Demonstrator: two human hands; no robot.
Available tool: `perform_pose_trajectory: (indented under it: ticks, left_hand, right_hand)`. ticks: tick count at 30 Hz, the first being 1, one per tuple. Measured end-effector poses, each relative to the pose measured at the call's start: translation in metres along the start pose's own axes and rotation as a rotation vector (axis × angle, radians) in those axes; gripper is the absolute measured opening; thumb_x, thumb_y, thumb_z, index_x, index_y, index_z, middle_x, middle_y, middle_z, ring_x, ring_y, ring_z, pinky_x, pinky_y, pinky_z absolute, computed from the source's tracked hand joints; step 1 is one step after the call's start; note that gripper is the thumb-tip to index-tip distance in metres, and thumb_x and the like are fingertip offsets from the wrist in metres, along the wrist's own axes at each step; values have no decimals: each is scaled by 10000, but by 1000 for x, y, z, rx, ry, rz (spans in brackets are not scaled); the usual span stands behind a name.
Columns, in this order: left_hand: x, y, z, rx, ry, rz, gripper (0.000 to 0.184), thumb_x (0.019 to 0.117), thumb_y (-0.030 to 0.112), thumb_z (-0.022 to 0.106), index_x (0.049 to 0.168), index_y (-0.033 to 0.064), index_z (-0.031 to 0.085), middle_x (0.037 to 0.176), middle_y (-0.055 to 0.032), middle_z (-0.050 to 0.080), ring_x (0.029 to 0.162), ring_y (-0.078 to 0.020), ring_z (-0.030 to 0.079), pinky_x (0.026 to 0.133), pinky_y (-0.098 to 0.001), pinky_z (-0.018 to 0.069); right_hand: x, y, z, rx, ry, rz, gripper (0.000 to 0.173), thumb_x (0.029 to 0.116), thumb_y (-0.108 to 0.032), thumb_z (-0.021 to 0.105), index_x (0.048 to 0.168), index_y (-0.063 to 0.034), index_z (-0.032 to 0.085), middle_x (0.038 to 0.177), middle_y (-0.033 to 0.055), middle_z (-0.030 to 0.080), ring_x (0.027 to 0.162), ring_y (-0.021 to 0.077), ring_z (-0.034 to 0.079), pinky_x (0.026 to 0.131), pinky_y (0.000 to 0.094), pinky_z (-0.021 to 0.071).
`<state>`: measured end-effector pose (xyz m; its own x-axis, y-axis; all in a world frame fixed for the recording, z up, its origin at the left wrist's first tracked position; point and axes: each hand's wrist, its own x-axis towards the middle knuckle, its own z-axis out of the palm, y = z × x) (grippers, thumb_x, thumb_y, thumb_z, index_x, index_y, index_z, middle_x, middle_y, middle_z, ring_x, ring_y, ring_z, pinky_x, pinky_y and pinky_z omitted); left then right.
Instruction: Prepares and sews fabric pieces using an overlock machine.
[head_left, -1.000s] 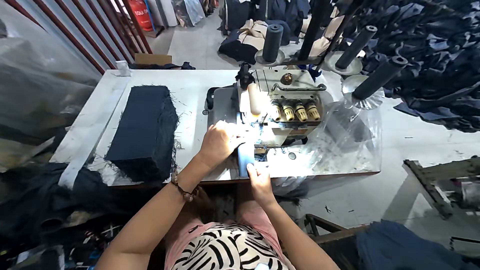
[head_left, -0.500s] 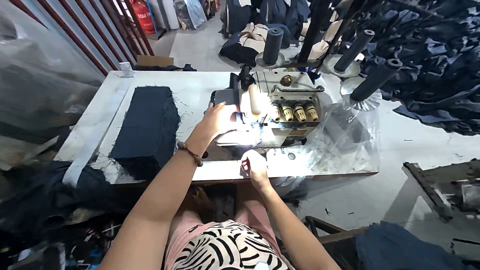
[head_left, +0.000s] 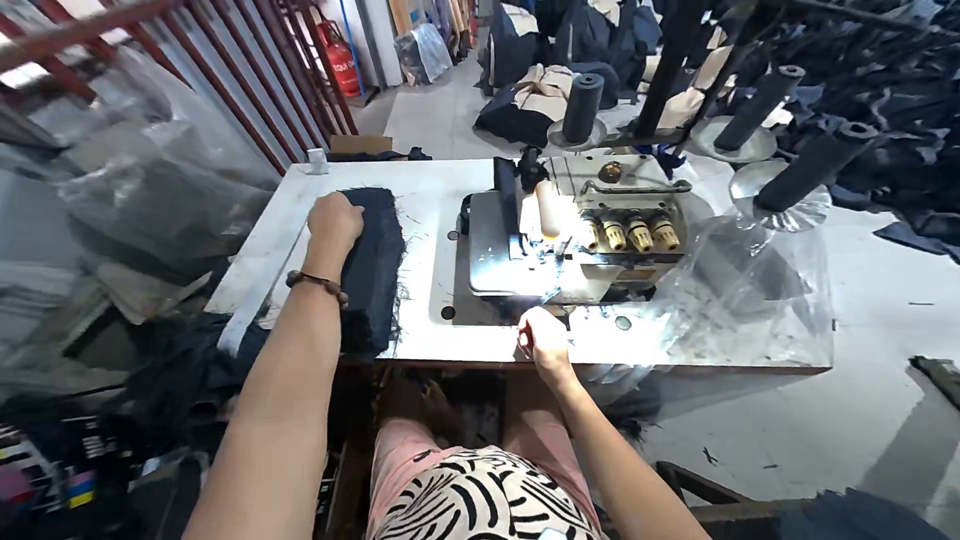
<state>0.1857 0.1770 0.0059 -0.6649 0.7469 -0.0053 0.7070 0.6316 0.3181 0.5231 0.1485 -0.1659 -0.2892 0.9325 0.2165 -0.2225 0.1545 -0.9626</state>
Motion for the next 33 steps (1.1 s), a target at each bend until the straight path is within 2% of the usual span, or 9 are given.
perform_pose_trajectory:
  ticks: [4, 7, 10, 12, 15, 17, 21, 26, 33]
  left_hand:
    - [-11, 6, -9, -58, 65, 107, 372, 1091, 157, 449, 1290, -142, 547, 1295, -407, 557, 1257, -569, 538, 1029, -704, 420]
    - [-65, 32, -30, -116, 94, 404, 317, 1049, 52, 488, 1320, -113, 497, 1163, -388, 616, 1100, -565, 622, 938, -698, 481]
    - [-137, 55, -17, -151, -62, 848, 526, 920, -60, 590, 1434, 32, 528, 1104, -271, 686, 940, -439, 693, 825, -615, 558]
    - [-172, 66, 5, -191, -209, 992, 461, 893, -58, 646, 1343, 40, 630, 1090, -206, 686, 947, -352, 689, 834, -536, 579]
    - [-175, 71, 34, -333, -229, 1148, 138, 890, -13, 652, 1020, 1, 698, 930, -123, 684, 804, -216, 679, 733, -395, 593]
    - [-169, 72, 41, -399, -219, 1133, 78, 950, 47, 656, 998, -5, 689, 906, -116, 682, 753, -181, 673, 696, -349, 590]
    - [-161, 74, 55, -477, -241, 1084, 108, 972, 113, 670, 985, 10, 698, 933, -101, 684, 803, -159, 692, 729, -326, 605]
    - [-151, 74, 65, -586, -262, 1037, 123, 968, 146, 681, 896, 46, 679, 755, -49, 653, 614, -88, 595, 567, -253, 499]
    - [-122, 76, 89, -707, -255, 933, 90, 920, 112, 724, 920, 27, 696, 794, -10, 697, 686, -6, 627, 682, -208, 539]
  right_hand:
    - [-1, -3, -5, -40, -35, 12, 303, 1019, -73, 383, 815, -88, 607, 622, -94, 564, 510, -5, 506, 505, 166, 453]
    - [-3, -5, -2, -40, -43, -23, 192, 994, -73, 479, 869, -67, 625, 720, -84, 615, 619, -15, 575, 603, 179, 516]
    - [-11, -9, 8, 53, -135, -112, 286, 987, -327, 604, 1018, -52, 676, 1168, 15, 654, 1093, 66, 619, 937, 276, 540]
    - [-19, -22, 18, 75, -192, -107, 486, 913, -516, 655, 1064, -56, 696, 1354, 57, 592, 1281, 95, 537, 1054, 302, 481]
    - [-35, -49, 23, 110, -205, -19, 347, 878, -269, 719, 1103, -7, 683, 1099, -37, 702, 1035, -21, 642, 939, 223, 546]
    - [-44, -54, 18, 34, -210, -9, 344, 903, -249, 671, 1084, 42, 683, 1049, -12, 697, 1000, -41, 631, 922, 190, 532]
    - [-55, -46, 7, -206, -150, -24, 620, 888, -560, 676, 1075, 31, 697, 1085, 52, 686, 1053, 1, 618, 938, 211, 519]
    - [-73, -36, 9, -322, -6, 105, 155, 886, -158, 679, 940, -21, 728, 873, 19, 716, 826, -4, 669, 786, 203, 561]
    - [-96, -26, -7, -277, 64, -10, 264, 996, -86, 475, 925, 27, 702, 904, 45, 689, 842, -1, 651, 787, 177, 545]
